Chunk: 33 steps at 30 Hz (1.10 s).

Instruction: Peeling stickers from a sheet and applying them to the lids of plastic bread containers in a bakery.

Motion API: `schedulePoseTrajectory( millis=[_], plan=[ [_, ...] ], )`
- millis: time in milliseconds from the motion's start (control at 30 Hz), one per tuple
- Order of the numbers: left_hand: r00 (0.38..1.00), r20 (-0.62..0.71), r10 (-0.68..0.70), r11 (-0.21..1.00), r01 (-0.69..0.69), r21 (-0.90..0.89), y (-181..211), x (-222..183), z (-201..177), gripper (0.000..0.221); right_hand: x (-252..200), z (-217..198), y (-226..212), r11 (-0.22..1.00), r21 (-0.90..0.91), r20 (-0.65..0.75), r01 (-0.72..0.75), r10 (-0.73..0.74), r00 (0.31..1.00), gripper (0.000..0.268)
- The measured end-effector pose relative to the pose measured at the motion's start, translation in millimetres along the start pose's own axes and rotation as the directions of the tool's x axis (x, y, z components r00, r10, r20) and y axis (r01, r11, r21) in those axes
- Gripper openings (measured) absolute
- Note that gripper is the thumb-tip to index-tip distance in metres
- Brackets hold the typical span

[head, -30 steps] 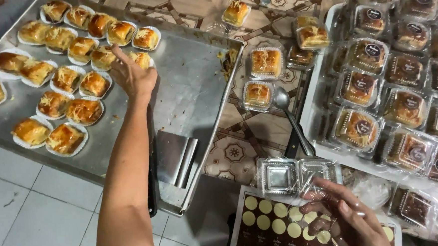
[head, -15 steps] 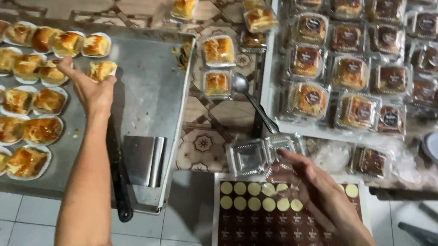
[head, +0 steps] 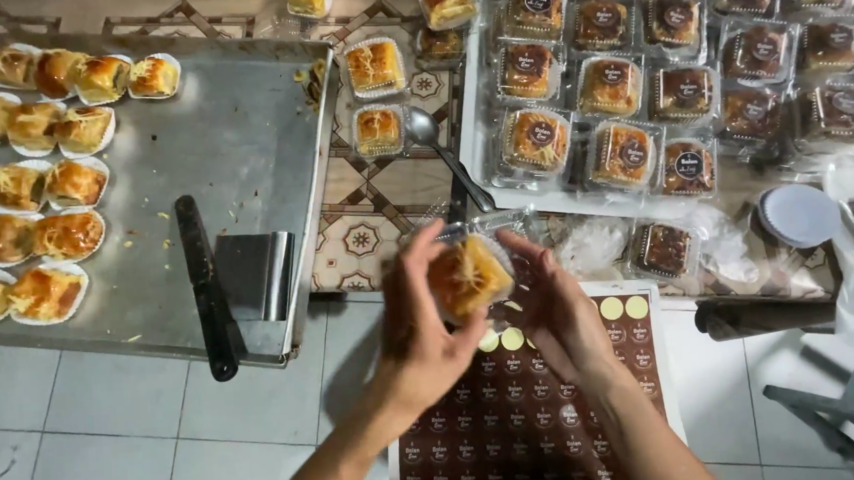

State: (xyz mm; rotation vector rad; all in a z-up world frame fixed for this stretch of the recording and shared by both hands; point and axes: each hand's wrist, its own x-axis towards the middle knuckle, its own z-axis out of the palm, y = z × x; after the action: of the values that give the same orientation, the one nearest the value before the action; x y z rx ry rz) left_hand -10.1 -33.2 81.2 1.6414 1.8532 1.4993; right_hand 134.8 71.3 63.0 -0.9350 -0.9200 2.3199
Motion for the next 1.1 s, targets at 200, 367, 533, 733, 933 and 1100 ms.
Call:
schedulePoseTrajectory(
  millis=[200, 367, 533, 733, 933, 1100],
  plan=[
    [0.998, -0.038, 0.043, 0.955, -0.03, 0.296, 6, -19, 56, 0.081, -12, -11, 0, 0.987, 0.156, 0.03, 0.036, -0.042, 0.999, 0.086],
    [0.995, -0.092, -0.047, 0.982, 0.063, 0.177, -2, -20, 77, 0.088, -4, -35, 16, 0.976, 0.211, 0.013, 0.048, -0.052, 0.999, 0.078],
    [0.988, -0.135, 0.08, 0.989, -0.062, 0.133, -3, -25, 75, 0.087, -19, -22, -7, 0.983, 0.184, -0.078, 0.015, 0.0, 0.997, 0.082],
    [0.934, -0.062, -0.351, 0.907, 0.323, -0.27, -34, -57, 49, 0.034, -29, -12, -28, 0.967, 0.236, -0.25, -0.096, 0.155, 0.956, 0.082],
    [0.786, 0.457, -0.416, 0.271, 0.587, -0.763, -21, -39, 33, 0.089, -31, -18, -17, 0.992, 0.095, -0.143, -0.086, 0.099, 0.985, 0.085],
    [0.842, 0.535, -0.075, 0.238, 0.536, -0.81, -23, -33, 9, 0.079, -32, -22, -22, 0.993, -0.032, -0.076, -0.11, 0.108, 0.991, 0.079]
  ],
)
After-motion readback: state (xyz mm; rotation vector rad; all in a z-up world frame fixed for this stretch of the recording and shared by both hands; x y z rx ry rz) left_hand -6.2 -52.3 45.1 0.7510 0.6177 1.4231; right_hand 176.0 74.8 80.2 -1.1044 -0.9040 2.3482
